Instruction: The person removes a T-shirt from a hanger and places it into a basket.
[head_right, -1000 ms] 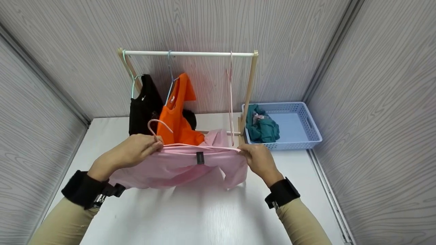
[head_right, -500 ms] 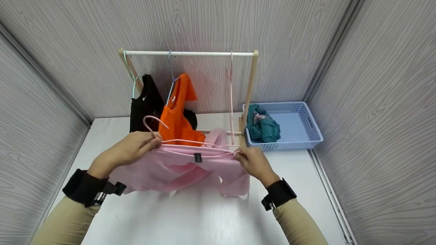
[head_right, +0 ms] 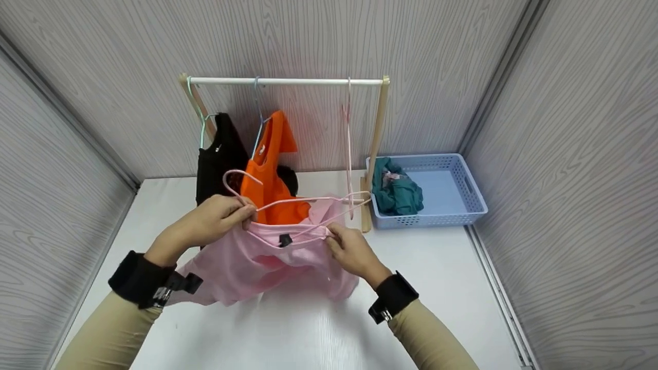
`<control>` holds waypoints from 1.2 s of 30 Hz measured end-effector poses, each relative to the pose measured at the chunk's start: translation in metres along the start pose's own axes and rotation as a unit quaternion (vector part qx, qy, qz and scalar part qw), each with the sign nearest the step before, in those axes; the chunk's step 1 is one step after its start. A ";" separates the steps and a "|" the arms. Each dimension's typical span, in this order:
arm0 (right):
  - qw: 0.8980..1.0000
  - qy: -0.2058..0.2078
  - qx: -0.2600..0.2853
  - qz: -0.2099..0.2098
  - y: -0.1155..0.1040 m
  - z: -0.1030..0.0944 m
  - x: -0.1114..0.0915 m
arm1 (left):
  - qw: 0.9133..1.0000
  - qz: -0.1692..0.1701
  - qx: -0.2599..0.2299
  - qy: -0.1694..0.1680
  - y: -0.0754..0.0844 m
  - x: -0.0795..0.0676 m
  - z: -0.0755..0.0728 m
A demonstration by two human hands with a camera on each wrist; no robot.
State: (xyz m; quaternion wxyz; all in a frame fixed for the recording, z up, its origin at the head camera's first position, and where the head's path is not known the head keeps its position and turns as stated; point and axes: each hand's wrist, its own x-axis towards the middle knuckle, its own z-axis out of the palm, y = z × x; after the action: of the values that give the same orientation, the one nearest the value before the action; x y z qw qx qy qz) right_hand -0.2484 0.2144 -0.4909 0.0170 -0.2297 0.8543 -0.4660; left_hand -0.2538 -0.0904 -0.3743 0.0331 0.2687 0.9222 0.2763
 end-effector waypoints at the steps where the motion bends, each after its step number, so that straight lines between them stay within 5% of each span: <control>1: 1.000 -0.007 0.003 0.002 -0.003 0.003 0.002 | 1.000 -0.001 0.000 -0.001 0.003 0.002 0.000; 9: 0.997 -0.054 -0.053 -0.002 -0.030 0.034 0.020 | 1.000 0.003 0.008 0.028 0.022 0.021 0.002; 15: 0.992 -0.012 -0.127 -0.011 -0.042 0.058 0.026 | 0.998 0.007 0.027 0.060 0.029 0.033 0.014; 21: 0.971 0.013 -0.223 -0.084 -0.043 0.065 0.024 | 0.998 0.006 0.023 0.059 0.032 0.033 0.019; 29: 0.945 -0.077 -0.234 -0.215 -0.043 0.074 0.018 | 0.996 -0.002 0.036 0.081 0.042 0.036 0.016; 36: 0.953 -0.143 -0.217 -0.158 -0.028 0.081 0.015 | 0.997 0.018 0.004 0.075 0.050 0.039 0.008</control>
State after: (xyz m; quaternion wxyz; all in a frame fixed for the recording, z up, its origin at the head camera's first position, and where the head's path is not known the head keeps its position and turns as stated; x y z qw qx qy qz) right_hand -0.2317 0.1316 -0.5119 0.0145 -0.4244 0.8760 -0.2286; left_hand -0.2617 -0.0314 -0.3512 -0.0425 0.2638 0.9182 0.2923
